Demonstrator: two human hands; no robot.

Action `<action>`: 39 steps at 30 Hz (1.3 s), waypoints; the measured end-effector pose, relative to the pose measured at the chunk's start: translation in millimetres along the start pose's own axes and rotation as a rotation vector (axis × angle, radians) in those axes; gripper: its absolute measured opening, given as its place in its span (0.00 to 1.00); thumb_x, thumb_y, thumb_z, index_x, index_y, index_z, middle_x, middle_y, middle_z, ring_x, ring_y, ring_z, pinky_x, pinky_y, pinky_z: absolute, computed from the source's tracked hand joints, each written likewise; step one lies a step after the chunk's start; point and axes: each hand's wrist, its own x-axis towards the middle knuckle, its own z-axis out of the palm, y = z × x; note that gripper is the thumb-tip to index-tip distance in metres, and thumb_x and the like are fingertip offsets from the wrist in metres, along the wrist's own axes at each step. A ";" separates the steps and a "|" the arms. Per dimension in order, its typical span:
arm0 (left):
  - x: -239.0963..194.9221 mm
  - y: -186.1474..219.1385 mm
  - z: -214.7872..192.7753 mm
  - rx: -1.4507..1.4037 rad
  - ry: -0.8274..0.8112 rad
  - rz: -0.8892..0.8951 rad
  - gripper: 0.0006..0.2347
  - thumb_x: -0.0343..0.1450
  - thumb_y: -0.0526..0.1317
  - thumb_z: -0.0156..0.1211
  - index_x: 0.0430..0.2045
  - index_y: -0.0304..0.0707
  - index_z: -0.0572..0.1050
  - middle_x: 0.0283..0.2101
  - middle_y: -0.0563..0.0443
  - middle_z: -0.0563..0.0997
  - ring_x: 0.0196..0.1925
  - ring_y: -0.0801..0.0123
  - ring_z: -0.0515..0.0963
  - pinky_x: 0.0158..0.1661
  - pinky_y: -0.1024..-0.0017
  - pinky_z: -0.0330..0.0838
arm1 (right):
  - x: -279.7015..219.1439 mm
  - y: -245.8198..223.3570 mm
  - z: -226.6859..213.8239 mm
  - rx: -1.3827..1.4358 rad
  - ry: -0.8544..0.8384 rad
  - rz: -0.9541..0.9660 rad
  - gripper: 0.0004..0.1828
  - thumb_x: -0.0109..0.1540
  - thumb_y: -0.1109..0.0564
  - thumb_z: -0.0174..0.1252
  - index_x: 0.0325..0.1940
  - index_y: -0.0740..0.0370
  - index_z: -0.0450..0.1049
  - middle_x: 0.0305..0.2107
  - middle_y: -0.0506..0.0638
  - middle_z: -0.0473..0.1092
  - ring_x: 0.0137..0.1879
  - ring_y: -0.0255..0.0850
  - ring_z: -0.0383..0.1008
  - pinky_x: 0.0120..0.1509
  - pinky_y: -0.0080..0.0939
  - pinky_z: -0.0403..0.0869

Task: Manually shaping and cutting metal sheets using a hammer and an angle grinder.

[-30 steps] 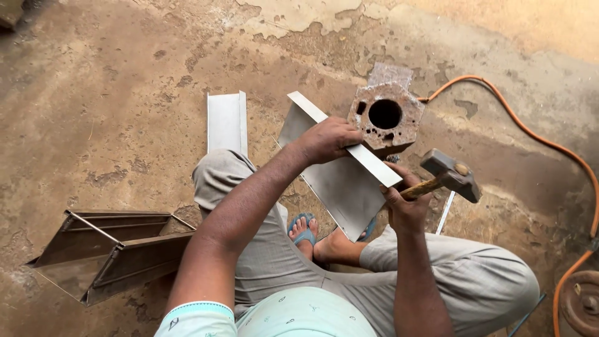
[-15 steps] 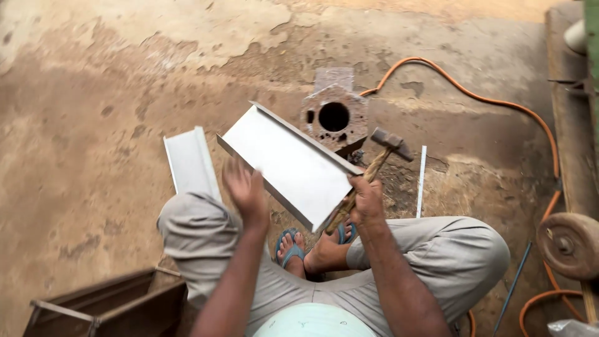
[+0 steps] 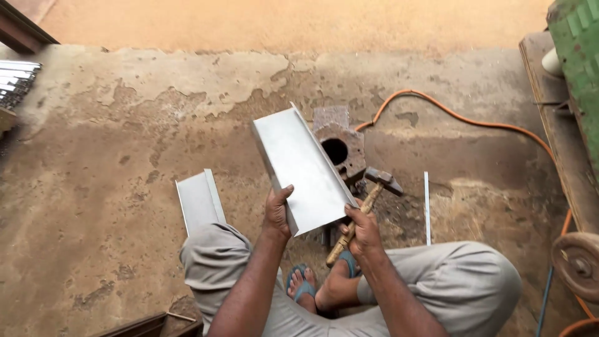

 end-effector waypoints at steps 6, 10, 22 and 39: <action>79.3 -2.0 64.5 0.412 0.111 -0.102 0.28 0.66 0.30 0.62 0.60 0.19 0.58 0.50 0.23 0.76 0.47 0.40 0.85 0.48 0.47 0.85 | 3.4 -25.4 -5.3 -0.207 0.163 -0.011 0.20 0.64 0.60 0.61 0.56 0.65 0.64 0.27 0.52 0.74 0.21 0.34 0.70 0.16 0.27 0.63; 127.0 -6.3 118.1 0.809 0.057 -0.069 0.29 0.68 0.28 0.63 0.63 0.19 0.57 0.53 0.25 0.76 0.49 0.44 0.84 0.50 0.47 0.84 | 3.8 -21.5 -26.4 -0.314 0.239 -0.052 0.18 0.64 0.59 0.62 0.54 0.70 0.67 0.27 0.51 0.72 0.21 0.33 0.69 0.17 0.27 0.64; 205.2 -90.9 182.9 1.297 0.104 -0.113 0.38 0.66 0.30 0.61 0.73 0.44 0.50 0.67 0.41 0.67 0.45 0.46 0.85 0.39 0.53 0.84 | -33.0 -41.4 -22.0 -0.406 0.258 -0.214 0.15 0.68 0.61 0.56 0.58 0.66 0.66 0.26 0.49 0.72 0.22 0.30 0.69 0.19 0.27 0.63; 217.5 -141.8 145.0 1.300 0.092 0.169 0.46 0.58 0.42 0.72 0.73 0.41 0.51 0.74 0.35 0.58 0.72 0.47 0.61 0.64 0.39 0.57 | -26.4 -27.8 -34.7 -0.401 0.067 0.063 0.18 0.69 0.62 0.51 0.63 0.67 0.63 0.29 0.55 0.76 0.25 0.31 0.72 0.22 0.26 0.68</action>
